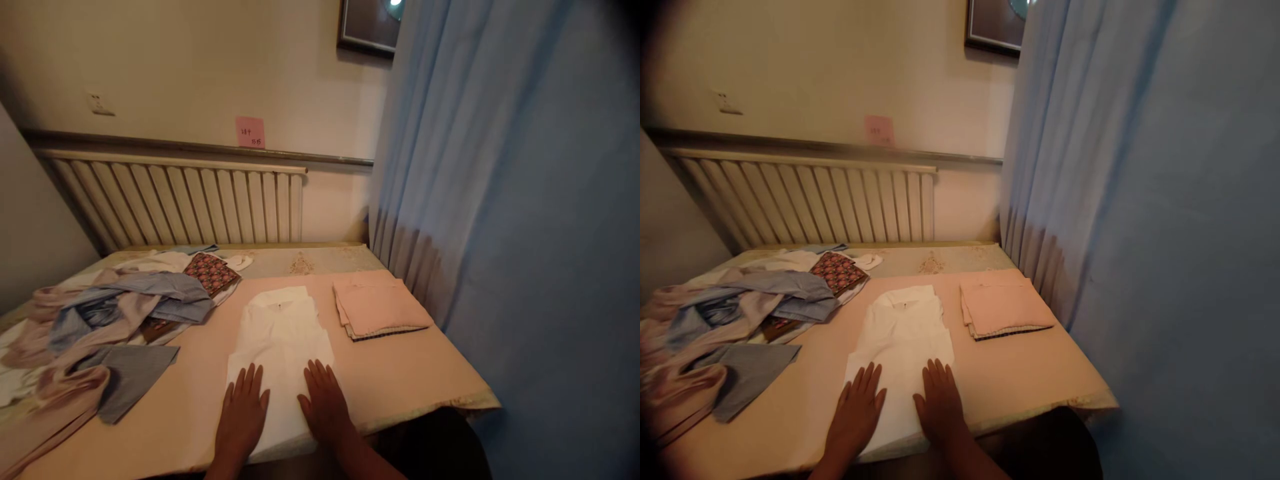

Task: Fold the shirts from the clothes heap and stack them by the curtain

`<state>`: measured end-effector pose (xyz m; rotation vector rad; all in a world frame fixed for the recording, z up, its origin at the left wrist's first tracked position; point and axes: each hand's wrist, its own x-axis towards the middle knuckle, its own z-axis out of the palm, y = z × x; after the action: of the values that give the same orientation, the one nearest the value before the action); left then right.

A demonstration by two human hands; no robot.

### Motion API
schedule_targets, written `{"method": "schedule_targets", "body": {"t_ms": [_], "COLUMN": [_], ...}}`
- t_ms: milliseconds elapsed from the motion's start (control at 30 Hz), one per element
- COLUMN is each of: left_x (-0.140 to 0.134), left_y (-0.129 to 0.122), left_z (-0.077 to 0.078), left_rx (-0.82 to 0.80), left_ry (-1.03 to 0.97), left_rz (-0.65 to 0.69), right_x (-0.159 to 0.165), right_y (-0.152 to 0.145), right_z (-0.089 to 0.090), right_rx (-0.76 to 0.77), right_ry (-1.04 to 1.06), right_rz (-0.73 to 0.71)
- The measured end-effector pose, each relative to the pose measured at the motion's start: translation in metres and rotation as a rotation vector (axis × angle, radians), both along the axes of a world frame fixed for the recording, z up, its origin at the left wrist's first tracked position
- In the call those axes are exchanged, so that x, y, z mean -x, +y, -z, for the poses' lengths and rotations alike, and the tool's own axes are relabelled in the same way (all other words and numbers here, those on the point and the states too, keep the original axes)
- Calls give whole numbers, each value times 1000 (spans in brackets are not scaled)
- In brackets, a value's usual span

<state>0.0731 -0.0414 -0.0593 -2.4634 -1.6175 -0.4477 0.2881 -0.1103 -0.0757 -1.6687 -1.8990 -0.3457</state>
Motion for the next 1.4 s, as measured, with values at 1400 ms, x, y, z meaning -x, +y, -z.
{"method": "schedule_targets", "body": {"t_ms": [1400], "left_x": [1], "left_y": [3], "left_z": [1], "left_rx": [39], "left_ry": [5], "left_rz": [-1], "right_x": [0], "right_y": [1], "right_z": [1], "right_rx": [13], "right_ry": [17], "right_rz": [8]}}
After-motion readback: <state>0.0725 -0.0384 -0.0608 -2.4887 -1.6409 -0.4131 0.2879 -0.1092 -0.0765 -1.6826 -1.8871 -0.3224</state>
